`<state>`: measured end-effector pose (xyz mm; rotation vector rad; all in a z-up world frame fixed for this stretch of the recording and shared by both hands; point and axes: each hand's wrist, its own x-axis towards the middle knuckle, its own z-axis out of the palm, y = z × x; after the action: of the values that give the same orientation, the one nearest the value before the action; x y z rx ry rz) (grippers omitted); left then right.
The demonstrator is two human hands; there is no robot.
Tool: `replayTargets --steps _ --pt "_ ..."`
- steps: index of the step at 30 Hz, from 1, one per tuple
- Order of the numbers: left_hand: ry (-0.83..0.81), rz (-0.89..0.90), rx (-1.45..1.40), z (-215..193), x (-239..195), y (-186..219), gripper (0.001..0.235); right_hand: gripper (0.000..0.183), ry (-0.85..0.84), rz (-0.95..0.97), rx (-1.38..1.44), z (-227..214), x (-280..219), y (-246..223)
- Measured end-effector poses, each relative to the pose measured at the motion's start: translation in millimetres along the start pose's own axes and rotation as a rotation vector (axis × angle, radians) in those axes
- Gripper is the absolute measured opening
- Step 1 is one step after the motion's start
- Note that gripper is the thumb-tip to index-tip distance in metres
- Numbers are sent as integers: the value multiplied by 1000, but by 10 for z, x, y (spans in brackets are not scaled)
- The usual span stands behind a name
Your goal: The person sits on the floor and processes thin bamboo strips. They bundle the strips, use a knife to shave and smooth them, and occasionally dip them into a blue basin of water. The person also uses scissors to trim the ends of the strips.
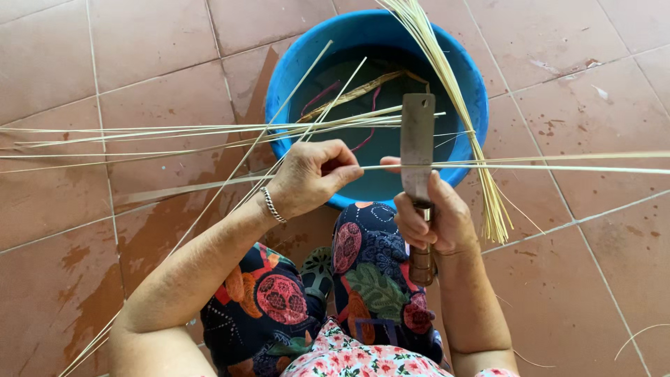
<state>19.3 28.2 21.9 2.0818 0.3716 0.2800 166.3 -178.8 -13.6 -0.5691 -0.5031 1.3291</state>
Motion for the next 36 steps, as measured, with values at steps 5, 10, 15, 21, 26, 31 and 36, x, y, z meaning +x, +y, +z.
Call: replayTargets --steps 5,10,15,21,26,31,36 --pt "-12 -26 -93 20 -24 -53 14 68 51 30 -114 22 -19 38" --pt "-72 -16 -203 143 6 -6 15 55 43 99 -7 59 1 308" --pt "-41 -133 -151 45 0 -60 22 59 86 53 -97 -6 20 225" --pt "-8 -144 0 -228 -65 -287 24 60 142 -36 -52 -57 -93 -99" --pt "-23 -94 2 -36 -23 -203 25 62 49 54 -14 -25 39 44" --pt "-59 -151 -94 126 62 -78 30 58 89 91 4 69 57 327" --pt "-70 -177 -30 -49 46 -142 27 52 111 52 46 -135 70 175"
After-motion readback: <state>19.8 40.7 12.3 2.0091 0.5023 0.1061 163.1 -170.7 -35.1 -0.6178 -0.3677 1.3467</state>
